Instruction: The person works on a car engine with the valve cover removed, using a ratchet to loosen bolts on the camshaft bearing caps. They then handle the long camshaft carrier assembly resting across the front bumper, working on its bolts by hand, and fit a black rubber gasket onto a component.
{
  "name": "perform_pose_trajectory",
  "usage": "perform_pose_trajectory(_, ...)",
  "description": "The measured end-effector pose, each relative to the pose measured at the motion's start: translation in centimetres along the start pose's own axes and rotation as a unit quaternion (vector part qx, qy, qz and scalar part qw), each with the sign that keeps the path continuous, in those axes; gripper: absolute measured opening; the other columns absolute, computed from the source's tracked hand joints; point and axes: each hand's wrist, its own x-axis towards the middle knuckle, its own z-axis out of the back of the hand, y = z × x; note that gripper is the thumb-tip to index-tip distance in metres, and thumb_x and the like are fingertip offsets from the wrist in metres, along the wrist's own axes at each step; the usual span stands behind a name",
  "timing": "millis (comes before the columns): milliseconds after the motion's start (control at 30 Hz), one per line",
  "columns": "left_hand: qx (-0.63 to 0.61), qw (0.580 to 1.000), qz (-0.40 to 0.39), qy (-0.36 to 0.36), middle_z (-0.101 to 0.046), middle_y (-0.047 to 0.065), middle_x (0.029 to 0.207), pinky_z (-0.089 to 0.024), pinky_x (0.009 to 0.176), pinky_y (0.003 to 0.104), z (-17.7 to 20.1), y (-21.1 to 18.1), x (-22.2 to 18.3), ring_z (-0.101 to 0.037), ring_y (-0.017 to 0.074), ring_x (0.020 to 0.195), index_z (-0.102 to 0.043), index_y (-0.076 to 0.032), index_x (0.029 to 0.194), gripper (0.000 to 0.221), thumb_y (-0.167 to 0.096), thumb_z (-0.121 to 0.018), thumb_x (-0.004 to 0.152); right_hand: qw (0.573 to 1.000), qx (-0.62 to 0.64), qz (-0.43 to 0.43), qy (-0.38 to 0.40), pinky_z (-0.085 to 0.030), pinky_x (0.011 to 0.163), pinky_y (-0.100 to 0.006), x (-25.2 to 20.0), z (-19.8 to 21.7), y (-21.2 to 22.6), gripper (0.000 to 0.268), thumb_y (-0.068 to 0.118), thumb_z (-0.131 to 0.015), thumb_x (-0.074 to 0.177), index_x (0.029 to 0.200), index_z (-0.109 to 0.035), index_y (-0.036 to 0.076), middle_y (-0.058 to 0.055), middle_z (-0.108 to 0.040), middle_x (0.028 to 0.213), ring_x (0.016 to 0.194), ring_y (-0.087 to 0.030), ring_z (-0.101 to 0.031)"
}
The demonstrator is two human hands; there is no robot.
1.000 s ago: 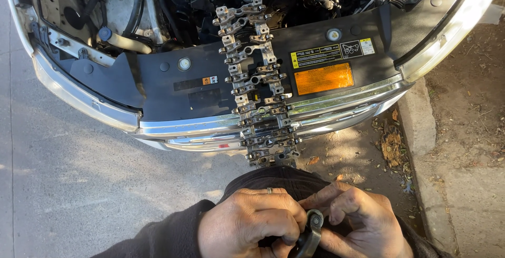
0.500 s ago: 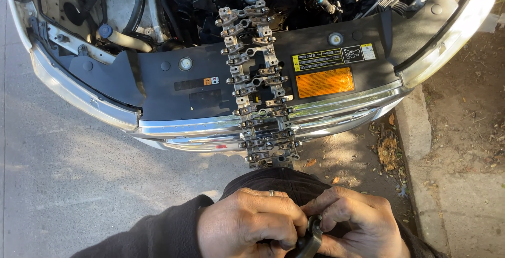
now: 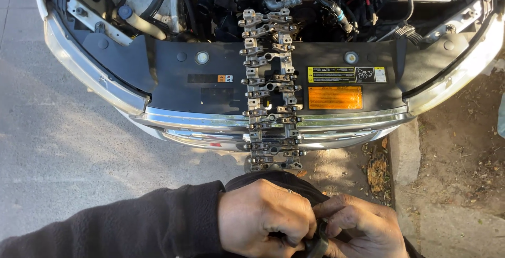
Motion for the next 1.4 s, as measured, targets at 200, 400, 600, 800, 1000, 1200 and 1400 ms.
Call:
perform_pose_trajectory(200,0.001,1.0,-0.012,0.001,-0.06,0.006,0.088,-0.051,0.069,0.033,0.2,0.3,0.3,-0.058,0.0231,0.074,-0.045,-0.003,0.075,0.027,0.013,-0.067,0.08,0.999,-0.024,-0.029,-0.019,-0.055,0.048,-0.015,-0.3,0.0,-0.1,0.033,0.02,-0.089,0.068,0.06,-0.057,0.015,-0.005,-0.085,0.079,0.056,-0.004,-0.074)
perform_pose_trajectory(400,-0.012,1.0,-0.012,0.011,-0.057,0.006,0.087,-0.051,0.071,0.032,0.6,0.4,0.5,-0.057,0.0222,0.075,-0.045,-0.003,0.076,0.027,0.011,-0.067,0.082,0.998,-0.051,-0.03,-0.019,-0.056,0.049,-0.015,-0.1,0.1,0.1,0.035,0.015,-0.09,0.064,0.059,-0.055,0.016,-0.003,-0.085,0.078,0.055,-0.004,-0.074)
perform_pose_trajectory(600,0.0,1.0,-0.017,-0.001,-0.065,0.007,0.096,-0.056,0.078,0.035,1.9,1.1,1.0,-0.065,0.0265,0.082,-0.054,-0.004,0.083,0.019,0.007,-0.07,0.085,0.999,-0.051,0.0,-0.009,-0.061,0.056,-0.017,1.0,1.4,-1.7,0.033,0.014,-0.092,0.063,0.068,-0.059,0.016,-0.002,-0.082,0.081,0.064,-0.007,-0.078)
perform_pose_trajectory(800,0.142,0.981,-0.036,-0.131,-0.072,0.011,0.105,-0.058,0.07,0.033,4.7,1.1,3.2,-0.069,0.0238,0.077,-0.067,-0.001,0.102,0.021,0.008,-0.074,0.084,0.979,-0.138,0.061,-0.135,-0.064,0.073,-0.023,5.2,2.1,-2.6,0.038,0.005,-0.09,0.062,0.082,-0.058,0.01,-0.01,-0.08,0.1,0.086,-0.016,-0.081)
perform_pose_trajectory(1000,0.37,0.909,-0.08,-0.173,-0.068,0.018,0.114,-0.06,0.075,0.038,5.4,-0.6,3.6,-0.071,0.0323,0.088,-0.068,0.004,0.117,0.038,-0.018,-0.079,0.089,0.944,-0.177,0.126,-0.246,-0.063,0.073,-0.022,8.3,1.5,-2.0,0.037,-0.002,-0.087,0.067,0.086,-0.056,0.005,-0.017,-0.078,0.103,0.091,-0.019,-0.08)
perform_pose_trajectory(1200,0.553,0.803,-0.163,-0.153,-0.062,0.019,0.109,-0.054,0.07,0.038,6.4,-2.8,4.9,-0.062,0.0309,0.085,-0.066,0.01,0.115,0.029,-0.001,-0.073,0.09,0.941,-0.127,0.207,-0.235,-0.067,0.085,-0.029,10.4,1.9,-3.5,0.035,-0.004,-0.087,0.062,0.081,-0.059,0.005,-0.02,-0.076,0.102,0.097,-0.025,-0.08)
perform_pose_trajectory(1400,0.632,0.743,-0.175,-0.131,-0.061,0.023,0.111,-0.055,0.069,0.039,7.0,-4.7,5.5,-0.063,0.0329,0.087,-0.066,0.009,0.112,0.021,-0.001,-0.065,0.093,0.928,-0.154,0.28,-0.193,-0.069,0.083,-0.023,12.2,3.0,-4.8,0.04,0.006,-0.09,0.067,0.091,-0.059,0.015,-0.009,-0.079,0.106,0.096,-0.014,-0.082)
